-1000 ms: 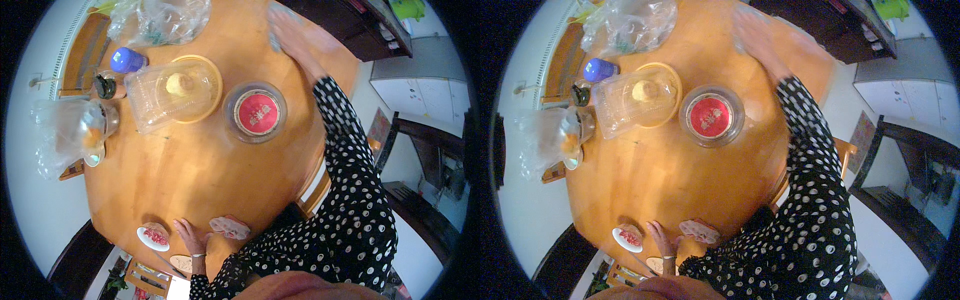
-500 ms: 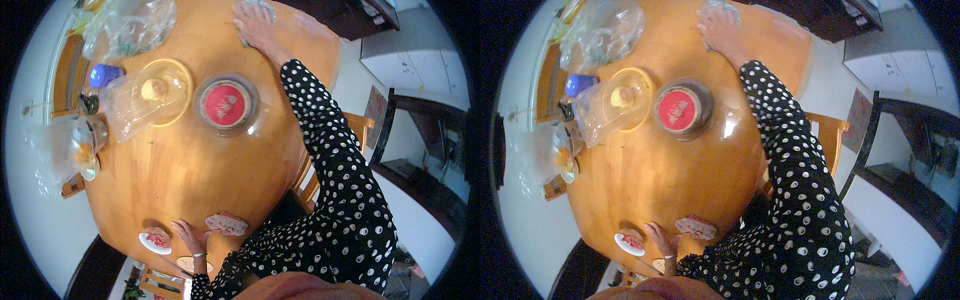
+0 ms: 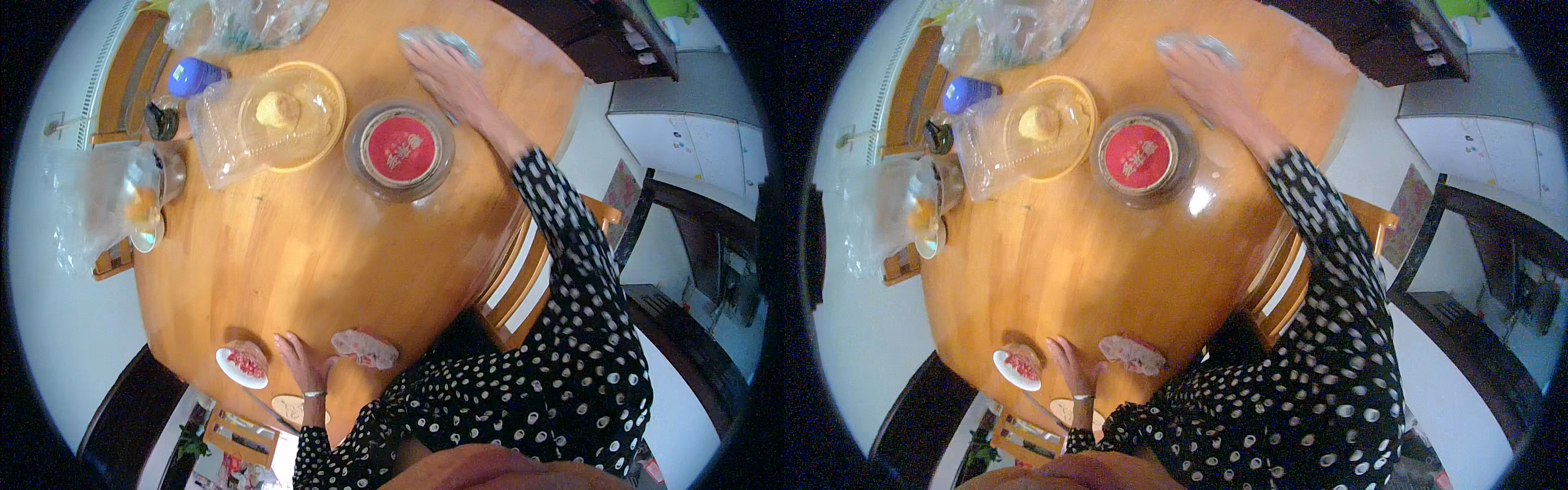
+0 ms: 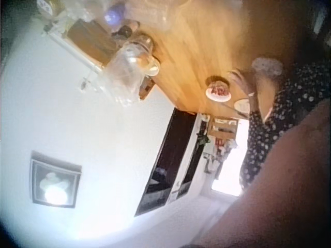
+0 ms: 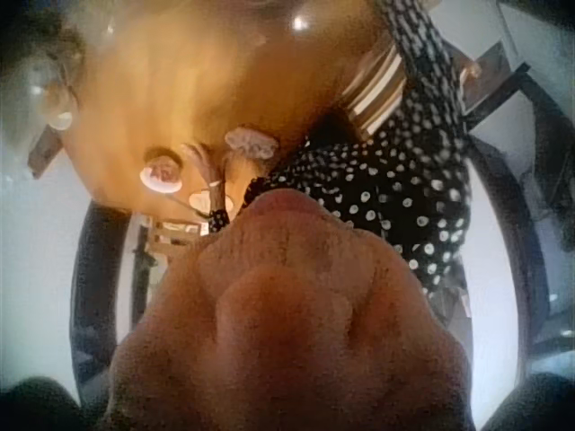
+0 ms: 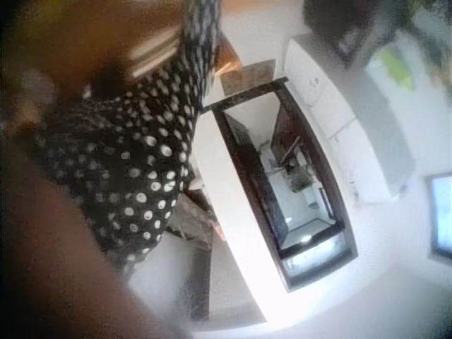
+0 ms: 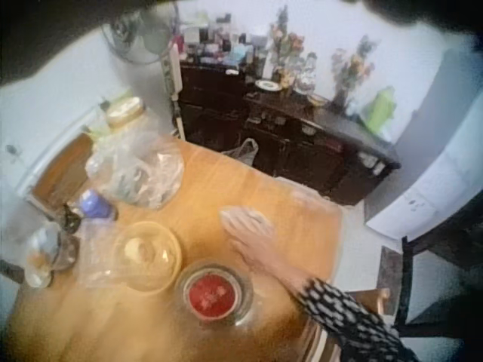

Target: The person wipes a wooden dining table with a cloth, moving aside a knife, a decorative wooden plate, a bowl of red beans, and a jar. She rinses the cloth at the sink and returns to wipe the table surface again.

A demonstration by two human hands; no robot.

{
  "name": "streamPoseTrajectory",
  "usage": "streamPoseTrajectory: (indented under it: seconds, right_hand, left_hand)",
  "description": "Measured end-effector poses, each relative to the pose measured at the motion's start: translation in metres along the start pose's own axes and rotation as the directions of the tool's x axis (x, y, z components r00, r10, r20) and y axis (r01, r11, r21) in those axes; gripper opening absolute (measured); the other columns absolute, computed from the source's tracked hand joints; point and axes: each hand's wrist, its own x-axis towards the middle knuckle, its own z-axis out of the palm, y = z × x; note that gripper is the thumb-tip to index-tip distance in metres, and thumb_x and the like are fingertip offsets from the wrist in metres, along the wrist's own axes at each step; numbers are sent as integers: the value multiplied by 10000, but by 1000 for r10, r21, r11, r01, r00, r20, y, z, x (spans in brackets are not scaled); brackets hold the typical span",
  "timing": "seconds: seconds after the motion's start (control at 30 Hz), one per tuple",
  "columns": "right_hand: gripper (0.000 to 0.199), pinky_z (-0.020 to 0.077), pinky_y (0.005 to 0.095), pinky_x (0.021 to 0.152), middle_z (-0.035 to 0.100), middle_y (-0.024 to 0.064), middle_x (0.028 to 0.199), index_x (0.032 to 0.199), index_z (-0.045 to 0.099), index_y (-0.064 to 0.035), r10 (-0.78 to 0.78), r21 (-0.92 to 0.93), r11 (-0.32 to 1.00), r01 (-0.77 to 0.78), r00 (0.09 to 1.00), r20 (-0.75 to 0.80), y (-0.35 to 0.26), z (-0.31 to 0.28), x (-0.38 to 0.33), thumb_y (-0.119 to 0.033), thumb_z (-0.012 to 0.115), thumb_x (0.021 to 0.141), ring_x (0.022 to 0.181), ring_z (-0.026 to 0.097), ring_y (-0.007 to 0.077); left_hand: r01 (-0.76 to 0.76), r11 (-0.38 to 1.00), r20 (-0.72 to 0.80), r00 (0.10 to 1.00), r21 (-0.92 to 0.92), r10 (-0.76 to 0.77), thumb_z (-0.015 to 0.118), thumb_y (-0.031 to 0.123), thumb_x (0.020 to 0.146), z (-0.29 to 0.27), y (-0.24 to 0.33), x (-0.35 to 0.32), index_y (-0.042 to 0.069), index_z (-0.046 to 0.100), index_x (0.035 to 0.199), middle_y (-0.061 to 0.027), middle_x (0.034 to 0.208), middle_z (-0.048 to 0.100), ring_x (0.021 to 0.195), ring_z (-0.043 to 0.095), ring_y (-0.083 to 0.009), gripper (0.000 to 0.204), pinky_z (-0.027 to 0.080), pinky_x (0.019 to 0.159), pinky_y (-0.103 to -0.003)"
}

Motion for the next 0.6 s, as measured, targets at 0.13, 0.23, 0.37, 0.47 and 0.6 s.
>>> streamPoseTrajectory:
  seconds: [0.13, 0.23, 0.37, 0.47, 0.6]
  right_hand:
    - [378, 271, 453, 1124, 448, 136, 1432, 1225, 563, -60, 27, 13, 1000, -25, 985, -171, 3, 16, 124, -248, 489, 906, 1360, 356, 337]
    - [395, 297, 435, 1118, 449, 102, 1442, 1293, 534, -91, -60, -156, 987, 41, 991, -117, -15, 1, 112, -256, 484, 938, 1362, 372, 286]
    - [424, 317, 410, 1120, 450, 63, 1453, 1365, 501, -130, -160, 137, 982, 132, 963, 217, -28, -14, 73, -246, 477, 958, 1376, 372, 249]
    - [433, 308, 404, 1130, 446, 57, 1458, 1364, 501, -130, -327, -83, 928, 363, 901, 285, -20, -7, 99, -222, 478, 941, 1377, 372, 243]
    - [450, 338, 400, 1117, 435, 48, 1467, 1385, 473, -113, -59, 0, 998, 59, 998, 11, -18, 11, 147, -207, 469, 946, 1382, 369, 242]
  left_hand:
    - [33, 999, 34, 999, -3, -33, 865, 418, 549, -5, 2, -1, 14, 116, 1511, -322, 1550, 74, 1434, 120, -481, 1284, 208, 1146, -556]
    - [-14, 999, -34, 999, -44, 13, 867, 412, 548, -5, 4, -2, 23, 115, 1512, -313, 1555, 72, 1434, 124, -481, 1283, 209, 1141, -565]
    - [68, 998, 39, 997, -11, -67, 862, 421, 552, -2, 3, -1, 24, 116, 1511, -314, 1555, 72, 1434, 126, -483, 1278, 213, 1137, -567]
    - [107, 994, 71, 992, 16, -107, 862, 429, 547, -4, 4, -1, 26, 119, 1511, -310, 1557, 71, 1438, 126, -473, 1282, 214, 1138, -562]
    - [88, 996, 29, 996, -10, -87, 883, 396, 518, -7, 5, -2, 35, 127, 1513, -295, 1564, 65, 1447, 121, -450, 1299, 204, 1146, -554]
